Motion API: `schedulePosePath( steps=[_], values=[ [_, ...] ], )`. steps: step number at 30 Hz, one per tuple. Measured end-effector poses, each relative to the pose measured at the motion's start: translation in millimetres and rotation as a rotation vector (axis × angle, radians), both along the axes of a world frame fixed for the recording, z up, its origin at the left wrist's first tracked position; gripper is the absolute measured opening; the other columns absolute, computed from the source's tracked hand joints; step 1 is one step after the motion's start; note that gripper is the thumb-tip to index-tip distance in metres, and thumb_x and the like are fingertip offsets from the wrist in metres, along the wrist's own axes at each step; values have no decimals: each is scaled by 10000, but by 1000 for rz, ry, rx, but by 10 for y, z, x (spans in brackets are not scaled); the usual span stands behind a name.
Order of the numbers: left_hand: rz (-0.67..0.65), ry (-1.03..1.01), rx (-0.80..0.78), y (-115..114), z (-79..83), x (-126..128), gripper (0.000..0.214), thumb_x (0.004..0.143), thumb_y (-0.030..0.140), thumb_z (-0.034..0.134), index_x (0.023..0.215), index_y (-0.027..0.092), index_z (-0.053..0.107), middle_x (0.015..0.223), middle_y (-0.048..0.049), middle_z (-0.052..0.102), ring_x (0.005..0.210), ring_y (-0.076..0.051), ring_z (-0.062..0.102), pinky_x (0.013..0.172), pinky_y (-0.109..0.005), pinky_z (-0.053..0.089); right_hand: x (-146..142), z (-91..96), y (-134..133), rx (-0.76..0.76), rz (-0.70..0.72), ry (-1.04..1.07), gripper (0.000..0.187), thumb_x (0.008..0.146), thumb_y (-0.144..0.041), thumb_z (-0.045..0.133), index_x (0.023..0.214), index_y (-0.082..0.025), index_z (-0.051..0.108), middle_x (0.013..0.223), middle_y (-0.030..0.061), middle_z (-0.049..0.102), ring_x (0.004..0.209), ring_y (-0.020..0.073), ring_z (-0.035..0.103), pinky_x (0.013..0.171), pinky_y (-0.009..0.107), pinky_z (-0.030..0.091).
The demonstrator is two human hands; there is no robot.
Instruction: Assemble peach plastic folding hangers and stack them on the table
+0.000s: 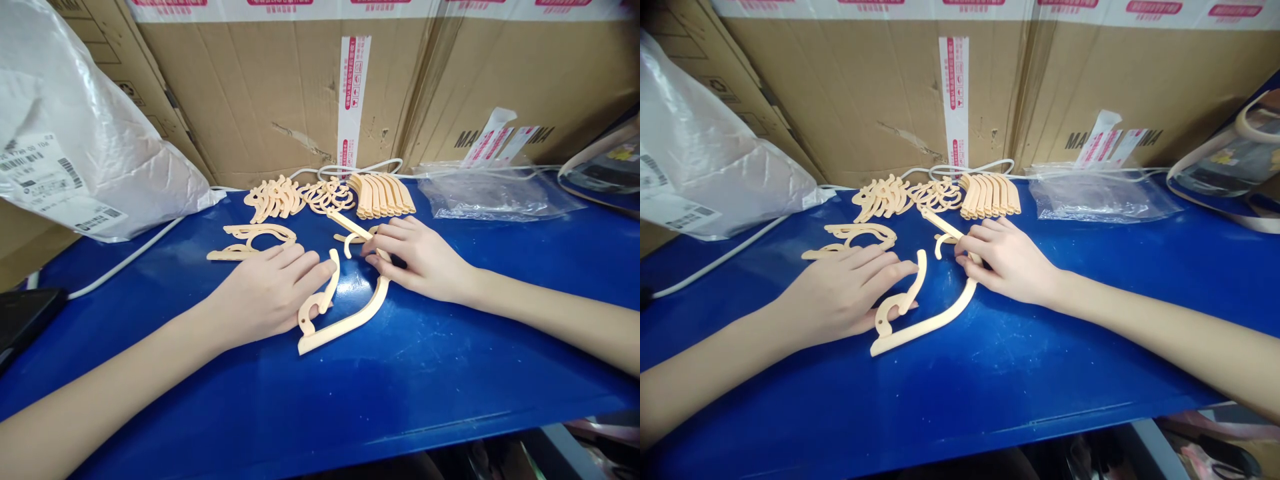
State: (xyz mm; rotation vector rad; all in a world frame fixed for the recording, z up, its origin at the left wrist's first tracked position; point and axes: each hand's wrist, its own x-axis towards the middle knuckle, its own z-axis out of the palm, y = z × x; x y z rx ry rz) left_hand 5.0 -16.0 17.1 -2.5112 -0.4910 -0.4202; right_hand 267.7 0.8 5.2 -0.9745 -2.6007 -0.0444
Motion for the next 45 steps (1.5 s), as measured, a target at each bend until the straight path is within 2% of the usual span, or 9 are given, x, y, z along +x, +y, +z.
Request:
schedulePosePath(
  steps=[7, 16, 26, 31, 34, 37, 41, 45],
  values=[
    [-90, 36, -208, -13, -52, 4, 250, 958, 125, 356, 1089, 102, 568, 903, -86, 661, 826, -210, 608, 745, -332, 495, -10, -8, -1, 2, -13, 12, 265, 966, -313, 401, 944, -176, 627, 879, 47, 642, 816, 184, 545, 765, 334, 349],
    [-120, 15, -300, -42, -55, 44, 280, 972, 60, 328, 1102, 132, 565, 971, -63, 657, 846, -191, 606, 695, -295, 504, -13, -54, 22, -10, -27, 63, 245, 960, -330, 431, 948, -183, 626, 891, 33, 655, 842, 179, 572, 769, 326, 357],
    [-180, 31, -282, -98, -65, 48, 304, 981, 73, 327, 1094, 132, 603, 1008, -53, 686, 924, -211, 605, 736, -319, 498, -10, -64, 22, -33, -41, 76, 257, 959, -346, 432, 984, -184, 631, 921, 38, 669, 873, 189, 583, 795, 337, 372],
    [-214, -2, -412, -130, -59, 69, 318, 953, 97, 346, 1139, 109, 604, 1090, -53, 688, 947, -215, 602, 784, -337, 500, -11, -68, 23, -27, -40, 68, 250, 959, -340, 435, 985, -189, 633, 918, 48, 677, 866, 191, 586, 768, 333, 370],
    [-207, -35, -481, -148, -50, 83, 289, 939, 208, 431, 1136, 99, 612, 1088, -68, 685, 961, -227, 599, 810, -348, 501, -11, -72, 25, -36, -41, 71, 237, 955, -330, 446, 985, -189, 634, 911, 47, 675, 862, 193, 583, 765, 333, 377],
    [-193, -64, -482, -157, -58, 88, 267, 928, 255, 506, 1116, 104, 620, 1049, -73, 688, 965, -221, 602, 836, -338, 494, -10, -74, 27, -51, -33, 83, 232, 953, -322, 455, 995, -180, 634, 911, 48, 670, 862, 193, 581, 771, 335, 393],
    [-185, -89, -455, -157, -89, 83, 231, 926, 161, 489, 1117, 128, 615, 1010, -48, 691, 956, -197, 600, 840, -314, 480, -13, -71, 27, -59, -17, 87, 233, 953, -318, 456, 995, -172, 633, 941, 62, 670, 873, 197, 581, 779, 338, 412],
    [-132, -101, -356, -129, -109, 75, 271, 925, 139, 503, 1187, 147, 574, 1045, -33, 679, 985, -198, 583, 883, -335, 451, -16, -65, 22, -67, 9, 85, 241, 956, -320, 451, 992, -165, 631, 953, 66, 662, 864, 194, 577, 793, 342, 422]
  ],
)
